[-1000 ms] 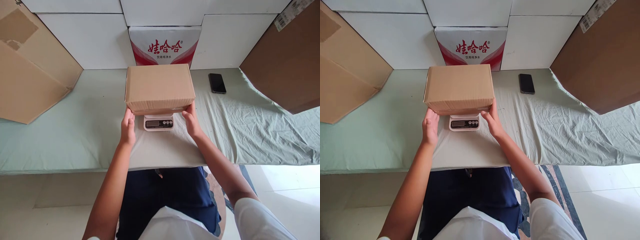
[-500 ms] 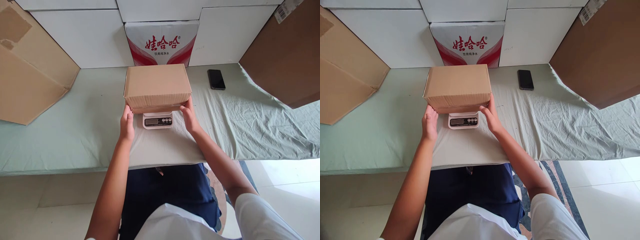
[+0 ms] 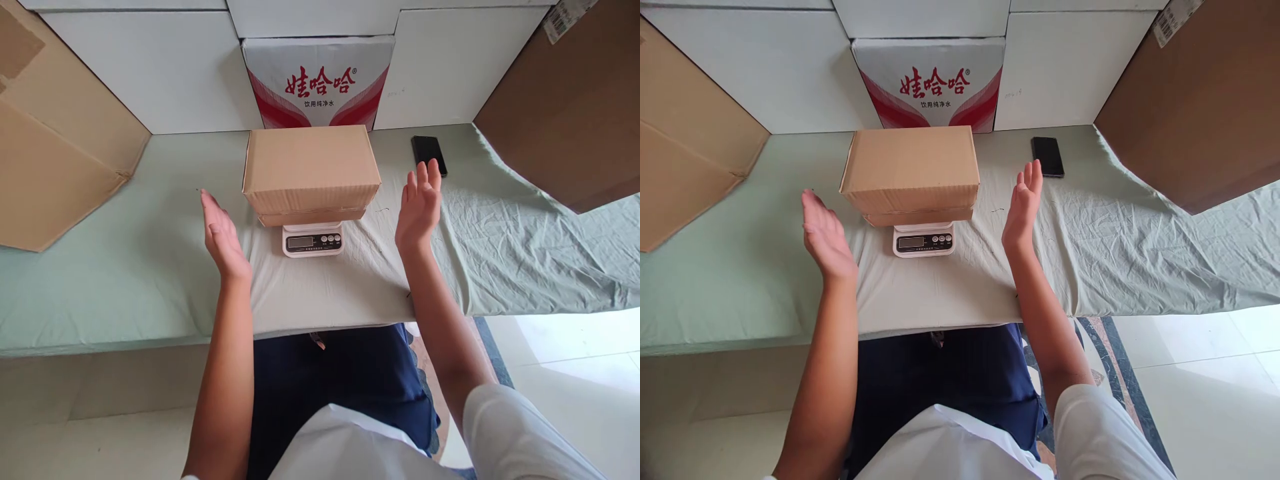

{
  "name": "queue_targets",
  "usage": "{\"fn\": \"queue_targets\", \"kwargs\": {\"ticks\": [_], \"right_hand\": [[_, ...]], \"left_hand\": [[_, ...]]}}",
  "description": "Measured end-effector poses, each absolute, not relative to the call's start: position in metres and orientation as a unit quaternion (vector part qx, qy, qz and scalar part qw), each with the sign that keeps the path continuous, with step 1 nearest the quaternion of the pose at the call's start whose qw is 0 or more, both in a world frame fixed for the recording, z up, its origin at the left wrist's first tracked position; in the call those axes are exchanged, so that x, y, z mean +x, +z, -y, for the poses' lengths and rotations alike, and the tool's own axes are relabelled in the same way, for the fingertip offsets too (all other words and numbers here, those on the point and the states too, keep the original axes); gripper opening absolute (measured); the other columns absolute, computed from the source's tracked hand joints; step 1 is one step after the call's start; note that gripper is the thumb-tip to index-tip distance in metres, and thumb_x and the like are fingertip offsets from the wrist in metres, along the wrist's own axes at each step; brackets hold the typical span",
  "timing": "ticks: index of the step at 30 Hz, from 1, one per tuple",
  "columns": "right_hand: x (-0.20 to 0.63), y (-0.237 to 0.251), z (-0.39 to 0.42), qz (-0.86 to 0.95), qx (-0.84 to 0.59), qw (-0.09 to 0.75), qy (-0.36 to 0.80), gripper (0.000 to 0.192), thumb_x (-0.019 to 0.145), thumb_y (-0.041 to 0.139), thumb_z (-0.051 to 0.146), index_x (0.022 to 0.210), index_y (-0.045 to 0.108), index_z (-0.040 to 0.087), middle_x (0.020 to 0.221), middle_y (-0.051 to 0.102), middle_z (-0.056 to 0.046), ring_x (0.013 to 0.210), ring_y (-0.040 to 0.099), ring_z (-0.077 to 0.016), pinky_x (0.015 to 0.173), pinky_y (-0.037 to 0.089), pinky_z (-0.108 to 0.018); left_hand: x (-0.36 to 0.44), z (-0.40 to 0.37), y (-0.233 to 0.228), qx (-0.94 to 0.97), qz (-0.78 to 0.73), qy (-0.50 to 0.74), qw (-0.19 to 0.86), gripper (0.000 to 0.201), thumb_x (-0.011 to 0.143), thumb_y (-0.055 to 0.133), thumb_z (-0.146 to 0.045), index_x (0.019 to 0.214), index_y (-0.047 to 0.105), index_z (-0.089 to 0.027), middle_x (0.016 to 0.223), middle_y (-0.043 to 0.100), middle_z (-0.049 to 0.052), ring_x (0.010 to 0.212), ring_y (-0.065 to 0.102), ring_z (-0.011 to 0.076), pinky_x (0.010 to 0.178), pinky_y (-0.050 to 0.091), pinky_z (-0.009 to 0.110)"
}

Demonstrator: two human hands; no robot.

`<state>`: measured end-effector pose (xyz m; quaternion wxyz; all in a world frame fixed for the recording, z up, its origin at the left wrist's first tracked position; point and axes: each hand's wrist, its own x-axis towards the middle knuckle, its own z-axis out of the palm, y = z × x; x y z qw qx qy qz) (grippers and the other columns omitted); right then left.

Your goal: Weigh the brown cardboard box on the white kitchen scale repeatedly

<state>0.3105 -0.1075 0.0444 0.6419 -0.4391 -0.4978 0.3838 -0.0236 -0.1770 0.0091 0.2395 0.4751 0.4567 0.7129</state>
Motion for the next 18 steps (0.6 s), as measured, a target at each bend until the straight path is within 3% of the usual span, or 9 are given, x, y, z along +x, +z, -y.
{"fn": "queue_targets", "kwargs": {"ticks": [3,6,11,18], "right_hand": [[0.307,0.041,0.109,0.511,-0.426,0.627,0.406,0.079,0.080,0.050,0.073,0.153,0.036,0.044,0.172,0.033,0.004,0.165,0.025,-0.0261,0.138,0.016,-0.053],[0.289,0.035,0.116,0.546,-0.400,0.580,0.454,0.071,0.082,0.053,0.072,0.147,0.044,0.043,0.167,0.041,0.005,0.163,0.030,-0.0276,0.136,0.022,-0.058],[0.270,0.036,0.124,0.579,-0.365,0.557,0.471,0.058,0.086,0.053,0.062,0.140,0.052,0.040,0.160,0.051,0.003,0.159,0.036,-0.0287,0.134,0.030,-0.055],[0.255,0.046,0.128,0.596,-0.366,0.547,0.461,0.061,0.090,0.047,0.060,0.147,0.045,0.037,0.151,0.056,0.001,0.147,0.047,-0.0296,0.127,0.041,-0.052]], "left_hand": [[-0.020,0.177,0.009,0.496,-0.474,0.681,0.256,0.084,0.090,0.038,-0.083,0.159,0.039,-0.034,0.178,0.020,-0.001,0.166,0.007,0.0235,0.137,0.013,0.044],[-0.013,0.177,0.011,0.506,-0.466,0.666,0.289,0.081,0.092,0.034,-0.082,0.157,0.044,-0.036,0.176,0.027,-0.002,0.166,0.015,0.0234,0.137,0.019,0.043],[-0.003,0.178,0.014,0.531,-0.440,0.641,0.337,0.080,0.092,0.032,-0.081,0.156,0.047,-0.035,0.171,0.038,0.000,0.163,0.027,0.0257,0.134,0.026,0.044],[0.004,0.179,0.020,0.547,-0.433,0.624,0.352,0.078,0.092,0.039,-0.081,0.152,0.052,-0.032,0.163,0.050,0.008,0.159,0.036,0.0325,0.131,0.031,0.050]]}}
